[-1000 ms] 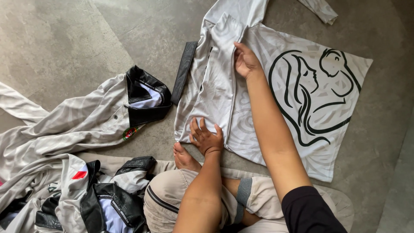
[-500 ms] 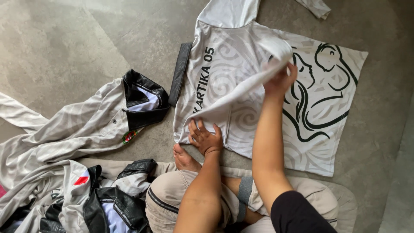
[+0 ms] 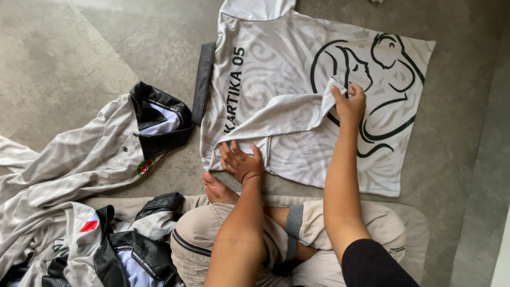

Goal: Folding a long-sleeved jersey neatly on the floor

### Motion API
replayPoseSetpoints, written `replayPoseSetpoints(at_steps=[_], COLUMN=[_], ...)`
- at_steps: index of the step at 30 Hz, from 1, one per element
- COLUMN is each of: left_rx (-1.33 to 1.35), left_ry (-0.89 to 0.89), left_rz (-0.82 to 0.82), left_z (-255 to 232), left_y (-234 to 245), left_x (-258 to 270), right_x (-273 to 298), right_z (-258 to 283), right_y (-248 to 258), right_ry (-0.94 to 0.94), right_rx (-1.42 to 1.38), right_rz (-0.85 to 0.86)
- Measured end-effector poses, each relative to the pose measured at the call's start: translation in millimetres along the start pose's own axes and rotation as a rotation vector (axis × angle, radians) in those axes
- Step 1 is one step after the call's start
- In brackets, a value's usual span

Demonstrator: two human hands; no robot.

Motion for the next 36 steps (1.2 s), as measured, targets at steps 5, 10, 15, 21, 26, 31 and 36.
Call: replayPoseSetpoints(at_steps=[5, 10, 15, 21, 26, 31, 36], left_rx=[0.008, 0.032, 0.017, 0.124, 0.231, 0.116, -0.203], left_ry=[0.011, 0.011, -0.007, 0.023, 0.069, -0.474, -1.05], left_rz=[0.034, 0.045, 0.033, 0.034, -0.097, -0.204, 0.252], left_z=[-1.6, -1.2, -5.2, 2.6, 9.5, -18.7, -55.8], left_y=[5.5, 5.7, 11.7, 9.1, 30.1, 31.1, 8.5], left_x=[-1.9, -1.2, -2.9, -0.3, -1.9, -0.9, 38.1], right_x=[3.1, 17.1, 34.4, 24.8, 23.7, 31.9, 31.6], right_z=[20.7, -25.9, -130.9, -132.4, -147.9, -187.8, -264.5], right_y=[-4.8, 45.9, 23.2, 47.9, 79.7, 115.2, 131.6], right_ry=[0.158, 0.107, -0.471, -0.302, -0.154, -0.124, -0.175], right_rx=[0.009, -0.761, -0.795, -0.501, -0.328, -0.279, -0.159], right_rz=[0.052, -0.096, 0.005, 0.082, 0.225, 0.298, 0.172])
Point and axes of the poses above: each hand's wrist, its own x-axis away from the middle knuckle, its own y-axis out of the back of the hand, z = x × y, the point moved 8 cm from there along -x, towards the middle knuckle, and after that the axes turned 3 degrees about -x, right-handed, at the moved point
